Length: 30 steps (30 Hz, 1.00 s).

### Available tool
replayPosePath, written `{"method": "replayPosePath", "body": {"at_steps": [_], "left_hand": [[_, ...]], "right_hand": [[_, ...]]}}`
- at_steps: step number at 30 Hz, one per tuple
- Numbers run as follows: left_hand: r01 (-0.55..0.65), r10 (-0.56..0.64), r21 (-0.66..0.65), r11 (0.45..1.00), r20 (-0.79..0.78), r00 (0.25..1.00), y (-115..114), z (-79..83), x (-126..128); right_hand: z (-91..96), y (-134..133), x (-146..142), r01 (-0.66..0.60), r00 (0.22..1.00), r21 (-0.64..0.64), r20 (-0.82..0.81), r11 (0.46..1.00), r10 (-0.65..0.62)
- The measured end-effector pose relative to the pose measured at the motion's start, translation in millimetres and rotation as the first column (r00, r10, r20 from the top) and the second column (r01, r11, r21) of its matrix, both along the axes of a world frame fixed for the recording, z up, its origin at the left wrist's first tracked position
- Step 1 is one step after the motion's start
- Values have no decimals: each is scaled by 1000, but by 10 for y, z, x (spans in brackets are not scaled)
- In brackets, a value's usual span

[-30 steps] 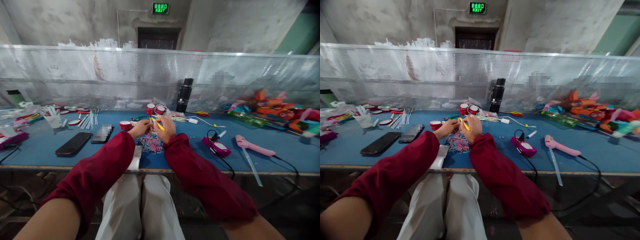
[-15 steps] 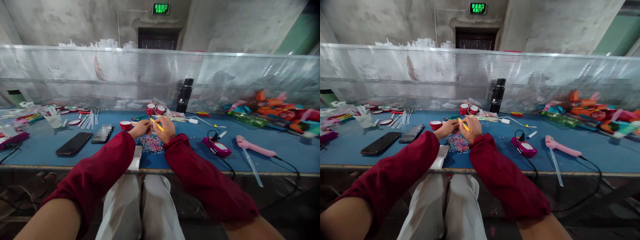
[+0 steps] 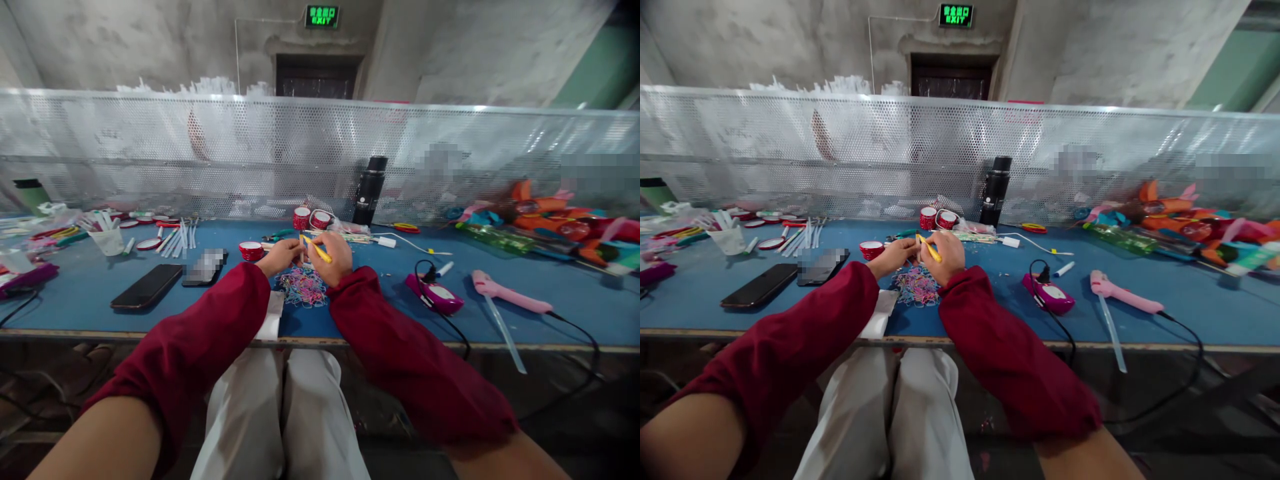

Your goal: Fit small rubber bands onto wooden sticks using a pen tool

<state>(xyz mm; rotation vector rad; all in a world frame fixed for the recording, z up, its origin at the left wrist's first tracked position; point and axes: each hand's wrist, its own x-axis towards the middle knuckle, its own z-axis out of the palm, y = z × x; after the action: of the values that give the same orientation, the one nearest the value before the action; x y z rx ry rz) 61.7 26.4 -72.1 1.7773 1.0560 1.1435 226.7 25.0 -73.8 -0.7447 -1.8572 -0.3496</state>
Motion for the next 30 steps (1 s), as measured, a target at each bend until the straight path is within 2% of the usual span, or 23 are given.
{"method": "replayPosePath", "body": {"at_steps": [5, 11, 25, 27, 30], "left_hand": [[-28, 28, -5, 1000, -35, 999, 10, -13, -8], [18, -18, 4, 1000, -20, 1000, 29, -21, -20], [26, -25, 18, 1000, -27, 999, 55, -65, -32], [34, -33, 10, 999, -13, 999, 57, -67, -32], [30, -30, -11, 999, -2, 1000, 55, -60, -32]], "right_hand": [[1, -6, -5, -10, 1000, 7, 12, 1000, 10], [2, 7, 3, 11, 1000, -28, 6, 1000, -11], [-1, 13, 4, 2, 1000, -41, 5, 999, -2], [4, 23, 8, -21, 1000, -64, -18, 998, 20], [6, 36, 7, -119, 992, -90, -58, 989, 114]]}}
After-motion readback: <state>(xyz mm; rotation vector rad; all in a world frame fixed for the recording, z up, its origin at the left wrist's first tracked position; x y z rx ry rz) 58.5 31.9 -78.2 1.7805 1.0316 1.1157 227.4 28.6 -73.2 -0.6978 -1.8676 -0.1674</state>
